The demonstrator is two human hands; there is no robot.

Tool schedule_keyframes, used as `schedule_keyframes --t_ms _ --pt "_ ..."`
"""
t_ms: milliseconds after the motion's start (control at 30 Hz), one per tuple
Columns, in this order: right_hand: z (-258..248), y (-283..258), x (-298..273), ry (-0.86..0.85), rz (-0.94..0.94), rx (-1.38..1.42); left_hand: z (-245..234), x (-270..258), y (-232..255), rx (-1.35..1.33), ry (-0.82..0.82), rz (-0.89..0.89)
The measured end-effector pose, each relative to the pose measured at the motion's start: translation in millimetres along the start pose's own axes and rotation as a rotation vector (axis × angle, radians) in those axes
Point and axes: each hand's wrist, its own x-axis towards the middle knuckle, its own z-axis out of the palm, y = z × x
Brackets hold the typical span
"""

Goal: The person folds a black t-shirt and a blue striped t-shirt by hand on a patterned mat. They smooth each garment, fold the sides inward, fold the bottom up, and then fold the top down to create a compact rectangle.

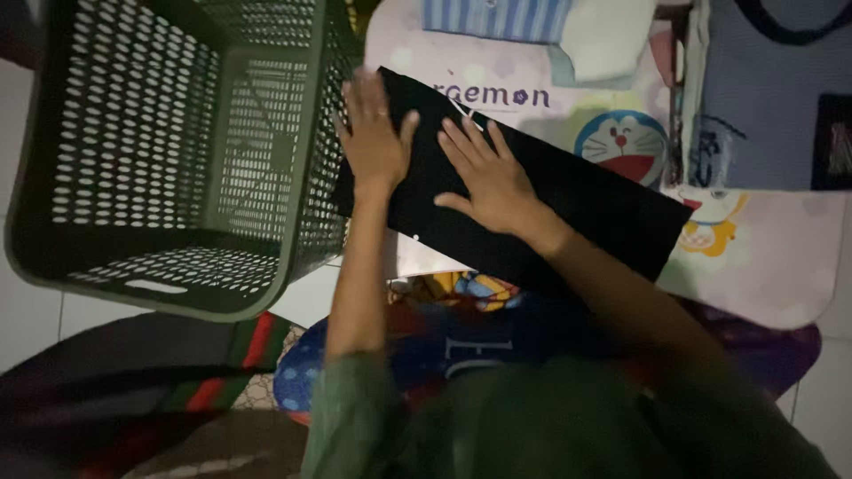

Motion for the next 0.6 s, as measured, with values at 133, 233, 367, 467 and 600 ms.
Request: schedule_keyframes --t_ms 133,233,367,467,600 --pt "-4.1 -1.7 -1.7 -0.033 0.023 0.13 -1.8 -13.2 3.5 -0.139 0.269 -0.154" --pt "-3.0 11.0 7.9 -0.063 0.024 0.128 2.2 -20.8 17.8 -0.219 0.372 -0.156" --pt "10.9 7.7 39.7 -0.119 -0.107 0.108 -4.5 -23.4 2.9 -0.308 0.525 -0.158" --pt "16.1 23.7 62.3 -0.121 -0.151 0.122 -0.9 -22.2 4.2 -0.372 0.565 -0.204" --pt "26.4 28.1 104.5 -0.157 -0.123 0.059 2.4 -17.6 -0.5 -0.391 0.549 -0.269"
